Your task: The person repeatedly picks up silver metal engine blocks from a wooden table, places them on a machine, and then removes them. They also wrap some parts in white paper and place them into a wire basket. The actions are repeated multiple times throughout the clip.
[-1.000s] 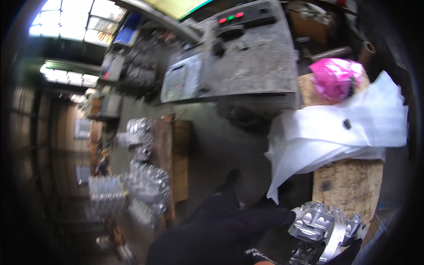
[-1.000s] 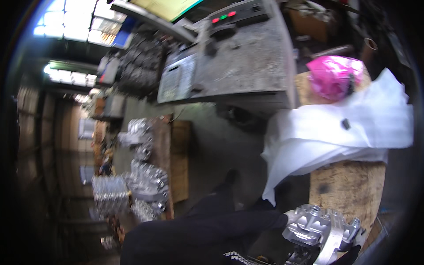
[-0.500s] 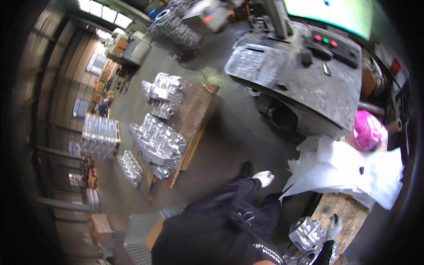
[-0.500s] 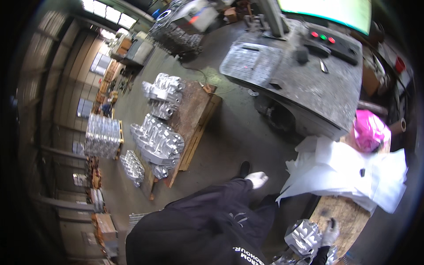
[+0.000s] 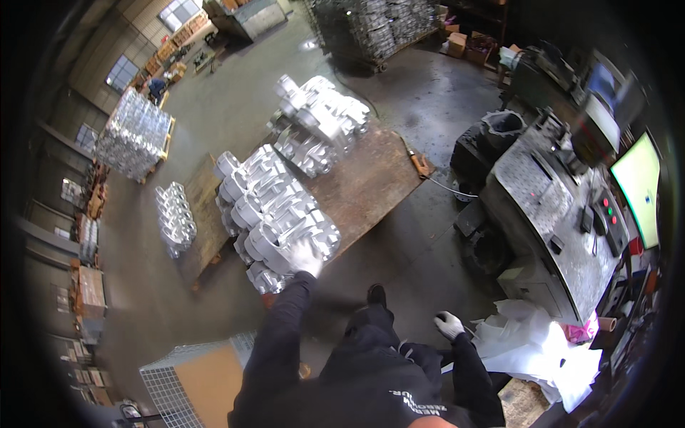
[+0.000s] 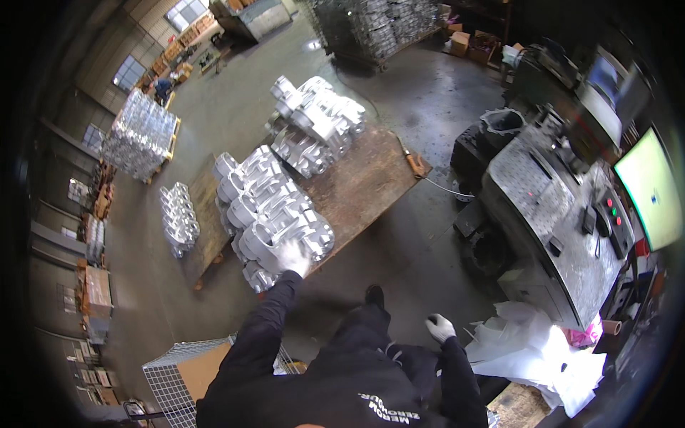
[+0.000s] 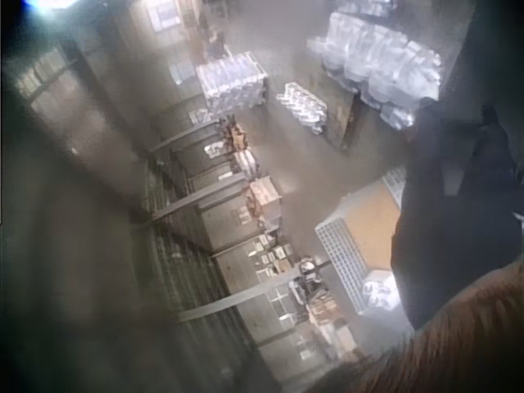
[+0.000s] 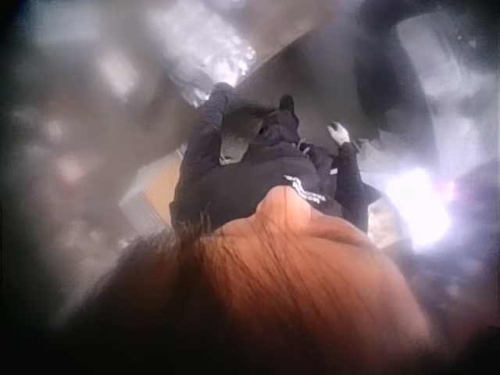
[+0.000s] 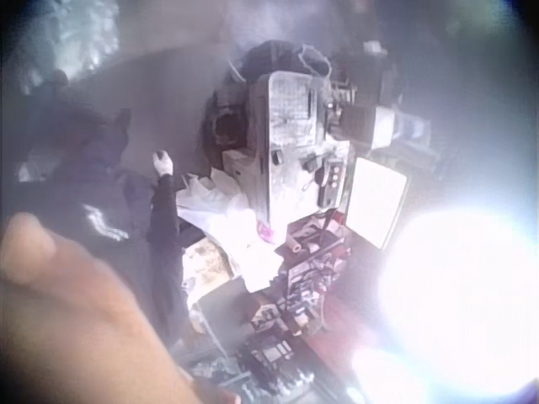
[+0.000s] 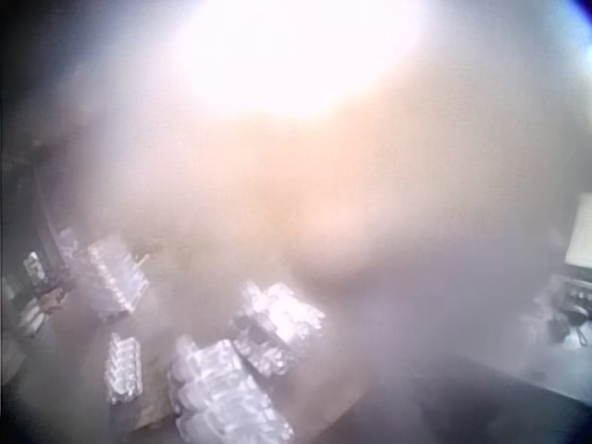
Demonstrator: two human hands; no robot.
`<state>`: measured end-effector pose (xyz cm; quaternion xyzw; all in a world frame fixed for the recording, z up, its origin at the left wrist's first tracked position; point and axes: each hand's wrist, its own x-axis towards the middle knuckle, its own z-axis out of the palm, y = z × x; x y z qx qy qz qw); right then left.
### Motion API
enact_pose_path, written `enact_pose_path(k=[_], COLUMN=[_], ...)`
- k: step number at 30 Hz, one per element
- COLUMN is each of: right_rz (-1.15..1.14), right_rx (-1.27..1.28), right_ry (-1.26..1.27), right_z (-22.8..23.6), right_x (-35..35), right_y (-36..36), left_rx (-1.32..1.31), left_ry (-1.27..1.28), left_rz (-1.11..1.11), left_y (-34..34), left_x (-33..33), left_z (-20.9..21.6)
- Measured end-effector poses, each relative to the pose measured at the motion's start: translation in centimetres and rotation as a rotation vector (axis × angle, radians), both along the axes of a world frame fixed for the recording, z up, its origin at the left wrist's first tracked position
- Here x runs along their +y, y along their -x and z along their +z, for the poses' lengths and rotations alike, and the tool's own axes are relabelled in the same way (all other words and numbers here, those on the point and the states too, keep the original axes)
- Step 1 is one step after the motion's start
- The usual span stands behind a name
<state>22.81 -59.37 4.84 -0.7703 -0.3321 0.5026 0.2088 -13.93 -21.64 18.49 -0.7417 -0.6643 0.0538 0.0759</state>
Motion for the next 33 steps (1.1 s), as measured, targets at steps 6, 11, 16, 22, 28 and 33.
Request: enact_pose_path(k=[6,11,16,22,28,33], right_rz=[0.341,0.371,-0.035,-0.285,-0.755,-0.696], right_rx=[-0.105,-0.050,0.567,0.910,1.644,1.405], right_ry=[0.011,-0.173,-0.103,-0.463,-0.161,-0.092], right_z=[3.5,0.9,-3.6,-11.3,-13.1,-9.1], right_x=[22.3,40.9,61.4,76.3,79.2,77.0], right_y=[6.7,10.1,16.3,22.7,23.1,20.5], left_rx=[-0.182,-0.456,-0.525,-0.516,-0.472,-0.465], left_ry=[-0.270,-0.170,-0.290,-0.259,-0.200,-0.198], left_rz=[-0.011,0.125,0.014,0.046,0.068,0.087], left_y=[13.9,15.3,15.5,14.1,13.3,13.2], left_x=[14.3,15.7,15.9,16.5,16.9,16.7], left_z=[2.9,0.3,-0.2,0.6,1.0,0.9])
